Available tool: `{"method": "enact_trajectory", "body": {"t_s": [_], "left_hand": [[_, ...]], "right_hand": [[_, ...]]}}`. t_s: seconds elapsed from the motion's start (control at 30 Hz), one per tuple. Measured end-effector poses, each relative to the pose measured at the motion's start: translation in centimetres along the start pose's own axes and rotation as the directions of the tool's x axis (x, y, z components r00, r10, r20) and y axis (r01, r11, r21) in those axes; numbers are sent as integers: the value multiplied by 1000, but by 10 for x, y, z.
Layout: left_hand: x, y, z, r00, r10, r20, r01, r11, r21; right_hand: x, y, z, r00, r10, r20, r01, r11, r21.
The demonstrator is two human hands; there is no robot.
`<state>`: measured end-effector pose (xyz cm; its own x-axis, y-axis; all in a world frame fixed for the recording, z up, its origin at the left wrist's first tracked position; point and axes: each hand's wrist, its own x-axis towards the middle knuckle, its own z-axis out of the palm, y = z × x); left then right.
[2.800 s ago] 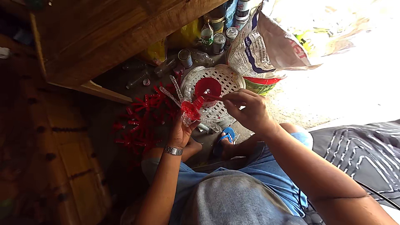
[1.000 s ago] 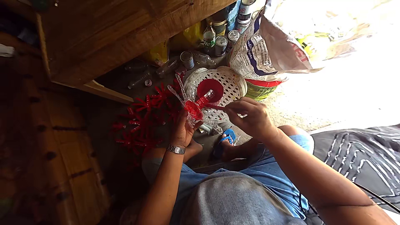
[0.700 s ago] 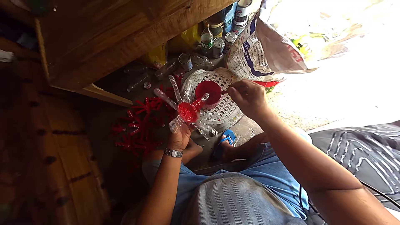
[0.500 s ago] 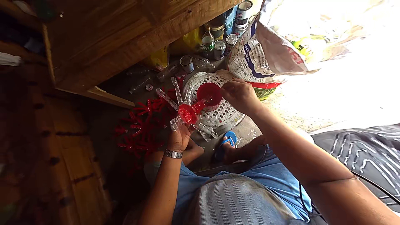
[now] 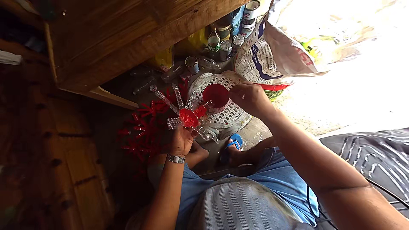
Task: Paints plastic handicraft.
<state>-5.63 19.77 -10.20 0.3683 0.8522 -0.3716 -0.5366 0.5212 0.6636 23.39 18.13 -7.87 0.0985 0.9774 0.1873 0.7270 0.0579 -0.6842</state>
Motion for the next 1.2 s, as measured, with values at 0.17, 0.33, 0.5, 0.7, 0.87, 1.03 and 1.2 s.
{"method": "enact_trajectory", "body": {"t_s": [0.17,0.33,0.5,0.7,0.87,1.03,1.2], "left_hand": [[2,-5,4,999,28,31,-29,999,44],[7,-8,5,997,61,41,-65,992,110],[9,-8,8,998,57,24,-59,993,103],[10,-7,9,998,53,38,-57,993,103],[10,-8,8,998,54,40,-57,994,98],[7,-12,7,997,56,46,-60,992,108],[5,-15,2,998,64,15,-65,991,113]], "right_hand": [[-31,-8,-7,985,-53,-165,61,997,45],[-36,-15,-13,974,-116,-196,119,993,3],[-38,-23,-24,964,-180,-197,173,984,-52],[-43,-21,-29,941,-244,-236,238,970,-57],[-46,-21,-32,928,-189,-322,194,981,-18],[-54,-17,-19,933,-35,-359,126,965,232],[-66,-20,5,939,-84,-335,178,949,262]]}}
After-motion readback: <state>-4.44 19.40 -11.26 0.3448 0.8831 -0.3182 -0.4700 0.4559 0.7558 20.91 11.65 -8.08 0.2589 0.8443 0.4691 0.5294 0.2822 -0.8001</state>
